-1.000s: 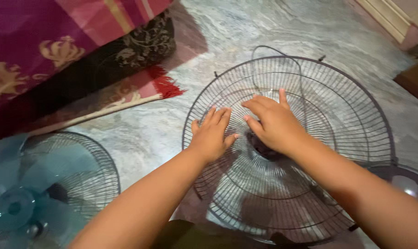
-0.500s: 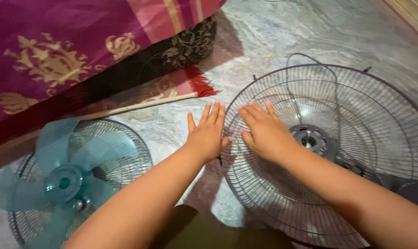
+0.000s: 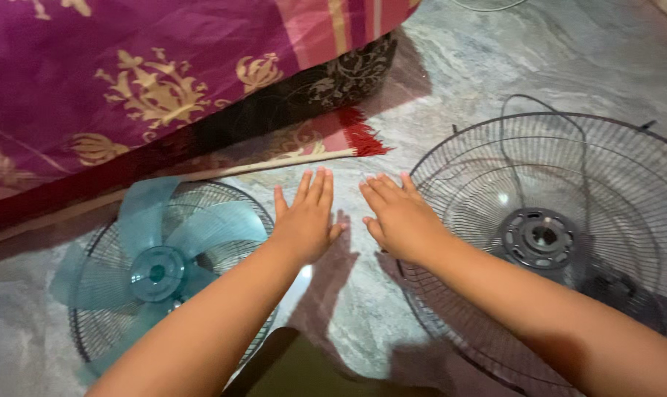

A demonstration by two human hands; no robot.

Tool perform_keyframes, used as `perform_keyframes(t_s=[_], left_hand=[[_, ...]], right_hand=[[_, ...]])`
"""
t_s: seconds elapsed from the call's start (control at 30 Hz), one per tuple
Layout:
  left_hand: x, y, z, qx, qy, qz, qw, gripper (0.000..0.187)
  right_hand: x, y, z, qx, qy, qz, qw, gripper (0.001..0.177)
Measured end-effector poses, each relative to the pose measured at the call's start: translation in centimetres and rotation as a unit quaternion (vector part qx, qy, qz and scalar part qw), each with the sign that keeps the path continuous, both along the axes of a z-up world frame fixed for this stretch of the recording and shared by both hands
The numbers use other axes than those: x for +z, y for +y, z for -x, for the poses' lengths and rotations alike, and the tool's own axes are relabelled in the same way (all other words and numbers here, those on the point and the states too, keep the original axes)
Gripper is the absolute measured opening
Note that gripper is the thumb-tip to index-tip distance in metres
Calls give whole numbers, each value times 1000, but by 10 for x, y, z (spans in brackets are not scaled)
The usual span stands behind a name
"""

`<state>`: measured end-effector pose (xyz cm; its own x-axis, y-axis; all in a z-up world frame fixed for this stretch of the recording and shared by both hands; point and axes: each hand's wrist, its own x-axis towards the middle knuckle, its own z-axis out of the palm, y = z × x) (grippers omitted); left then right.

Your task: The person assembles a table fan by attaching the fan blades to the motor, securing them with a central cap, and then attaching the front protective grill. The person uses their hands to align and tighten the components.

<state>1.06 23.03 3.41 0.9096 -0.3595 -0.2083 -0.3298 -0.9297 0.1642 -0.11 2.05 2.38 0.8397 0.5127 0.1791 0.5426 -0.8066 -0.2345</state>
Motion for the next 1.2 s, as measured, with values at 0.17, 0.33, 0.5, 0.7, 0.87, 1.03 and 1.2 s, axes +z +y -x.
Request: perform_keyframes(t_s=[0.17, 0.33, 0.5, 0.7, 0.87, 1.03, 1.2], left_hand=[[7, 61, 1, 34, -31, -25, 999, 100], [4, 140, 33, 94, -65, -48, 992, 93], [-23, 189, 96, 165, -35, -42, 985, 98], [-34, 235, 136, 245, -35, -27, 969, 98], [-45, 253, 144, 323, 0, 4, 946, 100], [-53, 257, 148, 345, 1, 40, 938, 98], [-56, 260, 137, 355, -6, 56, 933, 106]], right_hand=[[-1, 38, -4, 32, 4, -4, 999, 64], [6, 74, 1, 75, 27, 31, 996, 64], [17, 112, 6, 138, 70, 100, 983, 63], [28, 187, 14, 196, 121, 108, 967, 65], [15, 239, 23, 178, 186, 77, 963, 65], [-13, 250, 40, 187, 176, 69, 964, 72], [-35, 254, 43, 137, 209, 84, 965, 67]])
